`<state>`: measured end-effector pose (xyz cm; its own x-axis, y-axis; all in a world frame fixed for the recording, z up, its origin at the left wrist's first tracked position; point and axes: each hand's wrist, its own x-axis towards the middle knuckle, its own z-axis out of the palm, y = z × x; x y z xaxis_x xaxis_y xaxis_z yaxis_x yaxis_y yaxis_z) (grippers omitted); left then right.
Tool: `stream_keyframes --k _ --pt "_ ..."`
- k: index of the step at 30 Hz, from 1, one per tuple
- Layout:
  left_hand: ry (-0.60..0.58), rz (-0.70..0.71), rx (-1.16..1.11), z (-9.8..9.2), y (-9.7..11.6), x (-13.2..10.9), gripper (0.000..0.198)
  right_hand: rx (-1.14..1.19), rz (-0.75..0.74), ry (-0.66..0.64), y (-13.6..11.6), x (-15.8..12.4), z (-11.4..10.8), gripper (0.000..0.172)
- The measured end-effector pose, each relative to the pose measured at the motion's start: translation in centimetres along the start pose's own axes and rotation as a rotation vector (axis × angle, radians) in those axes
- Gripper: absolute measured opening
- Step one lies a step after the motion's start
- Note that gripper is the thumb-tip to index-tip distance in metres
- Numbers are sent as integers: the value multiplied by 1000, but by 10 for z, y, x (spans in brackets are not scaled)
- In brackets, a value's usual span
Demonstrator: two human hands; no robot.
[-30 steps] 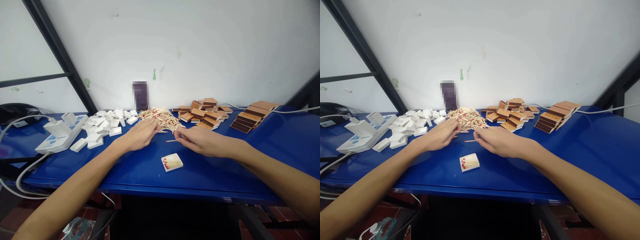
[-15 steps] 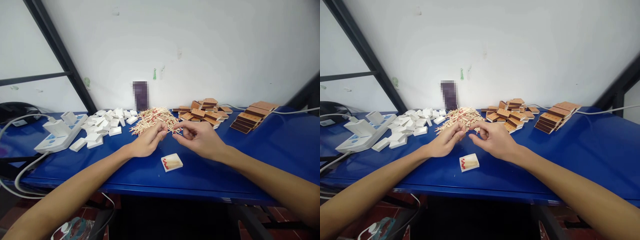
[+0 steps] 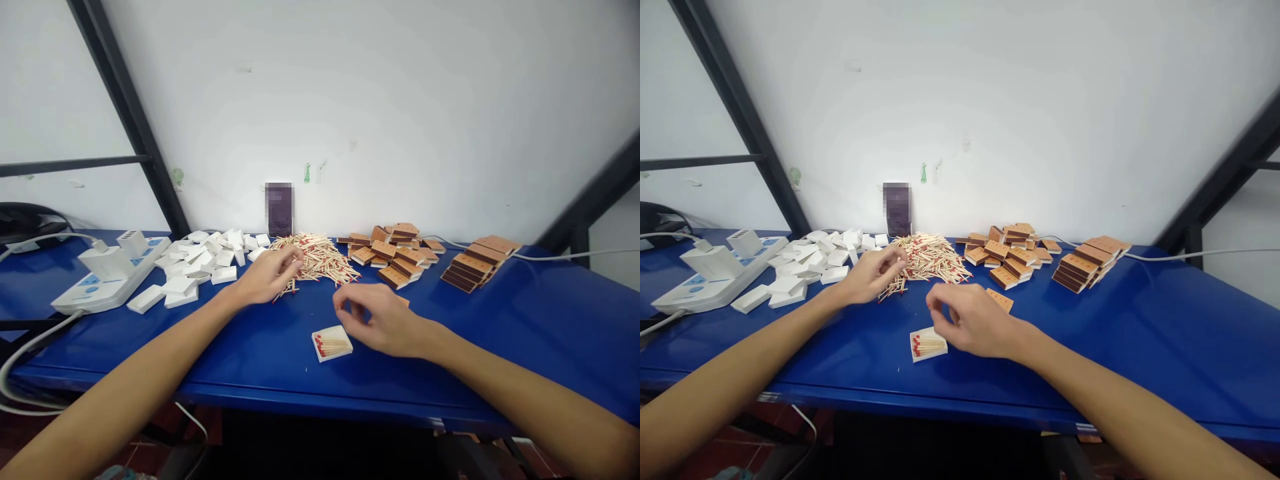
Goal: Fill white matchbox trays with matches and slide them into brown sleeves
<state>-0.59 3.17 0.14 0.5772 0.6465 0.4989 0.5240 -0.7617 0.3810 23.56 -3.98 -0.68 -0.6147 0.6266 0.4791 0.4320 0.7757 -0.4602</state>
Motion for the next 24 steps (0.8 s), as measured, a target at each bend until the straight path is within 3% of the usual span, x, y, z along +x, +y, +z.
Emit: stream_keyframes --k 5,13,17,21,24 --pt "54 47 262 -21 -28 0 20 -131 -176 -118 -4 -1 7 8" --pt "-26 144 293 -11 -21 0 29 -302 -199 -150 1 -2 10 10" --pt "-98 198 276 -5 -2 -2 31 -456 -116 -186 -2 4 -10 8" --pt "-294 341 230 6 38 -7 29 -709 148 -243 6 -4 -37 15" --pt "-425 283 359 15 63 -12 48 -819 223 -251 23 -26 -46 24"
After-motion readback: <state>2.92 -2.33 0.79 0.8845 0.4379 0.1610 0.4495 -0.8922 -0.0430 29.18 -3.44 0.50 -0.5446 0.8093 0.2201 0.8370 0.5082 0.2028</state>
